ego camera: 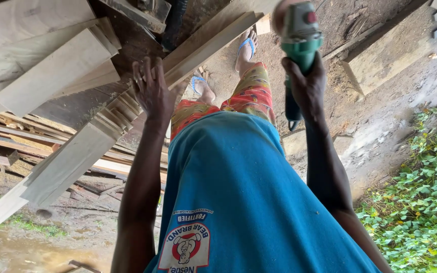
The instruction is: Using an angle grinder with a sanding attachment to smooth the edges of wooden planks.
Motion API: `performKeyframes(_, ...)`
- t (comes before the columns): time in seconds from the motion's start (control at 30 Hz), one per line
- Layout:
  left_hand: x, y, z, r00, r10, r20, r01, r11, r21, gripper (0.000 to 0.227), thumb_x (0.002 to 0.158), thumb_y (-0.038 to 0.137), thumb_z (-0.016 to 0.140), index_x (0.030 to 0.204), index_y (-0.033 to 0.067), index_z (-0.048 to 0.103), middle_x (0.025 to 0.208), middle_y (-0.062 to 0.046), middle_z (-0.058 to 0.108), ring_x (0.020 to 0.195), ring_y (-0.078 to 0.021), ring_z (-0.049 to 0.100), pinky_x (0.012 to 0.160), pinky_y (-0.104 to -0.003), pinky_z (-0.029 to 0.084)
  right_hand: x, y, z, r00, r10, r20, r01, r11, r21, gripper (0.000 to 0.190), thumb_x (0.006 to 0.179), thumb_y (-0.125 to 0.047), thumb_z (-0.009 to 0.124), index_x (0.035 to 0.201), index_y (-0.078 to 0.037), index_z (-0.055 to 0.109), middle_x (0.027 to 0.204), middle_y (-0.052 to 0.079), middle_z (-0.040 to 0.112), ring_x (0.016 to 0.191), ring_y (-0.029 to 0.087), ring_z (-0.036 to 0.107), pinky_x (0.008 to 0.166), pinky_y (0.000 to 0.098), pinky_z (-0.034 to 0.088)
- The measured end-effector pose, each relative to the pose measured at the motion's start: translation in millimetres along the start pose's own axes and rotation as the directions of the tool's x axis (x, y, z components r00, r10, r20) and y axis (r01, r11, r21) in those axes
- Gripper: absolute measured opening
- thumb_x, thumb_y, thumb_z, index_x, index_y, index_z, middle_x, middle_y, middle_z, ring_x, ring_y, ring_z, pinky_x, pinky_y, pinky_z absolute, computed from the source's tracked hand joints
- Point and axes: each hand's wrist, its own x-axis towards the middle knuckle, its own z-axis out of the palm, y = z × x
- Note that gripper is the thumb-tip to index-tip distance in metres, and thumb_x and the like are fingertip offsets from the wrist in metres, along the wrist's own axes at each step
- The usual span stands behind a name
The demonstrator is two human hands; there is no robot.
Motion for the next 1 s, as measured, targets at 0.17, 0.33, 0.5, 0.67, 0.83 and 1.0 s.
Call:
performKeyframes(0.17, -27, 69, -21, 0.897, -0.071, -0.436, -0.231, 0.766, -0.600, 0.068, 0.077, 0.074, 0.082, 0.105, 0.0131, 0.070, 0.100, -0.006, 0.066, 0.099, -0.0264, 0.068, 0.081, -0.039, 0.057, -11, 35, -38, 0.990, 0.040, -0.138, -0.032, 0.998, 0.060, 0.036, 0.098, -0.032, 0.085, 0.112, -0.010, 0.061, 0.087, 0.013, 0.066, 0.074, 0.025, 0.073, 0.063, 0.0409, 0.063)
performKeyframes(0.33, 15, 108, -9, 0.550, 0.005, 0.835, 0.510, -0.794, -0.331, 0.109, 0.071, 0.087, 0.059, 0.130, -0.0036, 0.049, 0.110, -0.024, 0.065, 0.102, -0.0396, 0.070, 0.092, -0.061, 0.059, -45, 48, -44, 0.979, 0.126, -0.159, -0.116, 0.991, 0.070, 0.041, 0.096, -0.037, 0.084, 0.114, -0.010, 0.059, 0.091, 0.011, 0.066, 0.078, 0.022, 0.069, 0.069, 0.0401, 0.058)
performKeyframes(0.5, 17, 117, 36, 0.635, -0.123, 0.763, 0.325, -0.853, -0.408, 0.062, 0.090, 0.035, 0.073, 0.125, -0.0055, 0.042, 0.111, -0.020, 0.063, 0.099, -0.0413, 0.073, 0.094, -0.057, 0.062, -70, 66, -41, 0.961, 0.191, -0.201, -0.175, 0.980, 0.095, 0.040, 0.094, -0.035, 0.085, 0.110, -0.008, 0.061, 0.087, 0.013, 0.065, 0.074, 0.026, 0.072, 0.065, 0.0409, 0.058)
performKeyframes(0.67, -7, 113, -14, 0.769, -0.281, 0.574, 0.437, -0.423, -0.793, 0.057, 0.085, 0.013, 0.078, 0.132, 0.0010, 0.049, 0.110, -0.021, 0.061, 0.098, -0.0435, 0.074, 0.086, -0.061, 0.066, -79, 78, -42, 0.943, 0.241, -0.228, -0.209, 0.965, 0.156, 0.034, 0.094, -0.034, 0.083, 0.108, -0.011, 0.062, 0.085, 0.010, 0.067, 0.069, 0.023, 0.073, 0.062, 0.0381, 0.060)
performKeyframes(0.83, 15, 87, -71, 0.936, 0.028, -0.350, -0.213, 0.838, -0.502, 0.020, 0.084, 0.038, 0.075, 0.083, 0.0188, 0.068, 0.070, -0.003, 0.063, 0.061, -0.0290, 0.070, 0.050, -0.041, 0.055, -84, 91, -46, 0.941, 0.225, -0.252, -0.182, 0.966, 0.183, 0.035, 0.097, -0.034, 0.084, 0.109, -0.011, 0.061, 0.083, 0.011, 0.066, 0.067, 0.025, 0.073, 0.059, 0.0398, 0.060)
performKeyframes(1.0, 29, 49, -51, 0.891, 0.201, -0.406, -0.348, 0.877, -0.330, 0.027, 0.100, 0.039, 0.070, 0.100, 0.0118, 0.068, 0.101, -0.003, 0.069, 0.061, -0.0107, 0.062, 0.045, -0.025, 0.045, -96, 45, -33, 0.962, 0.228, -0.150, -0.203, 0.965, 0.167, 0.034, 0.090, -0.033, 0.072, 0.116, -0.015, 0.060, 0.092, 0.000, 0.061, 0.079, 0.012, 0.056, 0.068, 0.0280, 0.050)
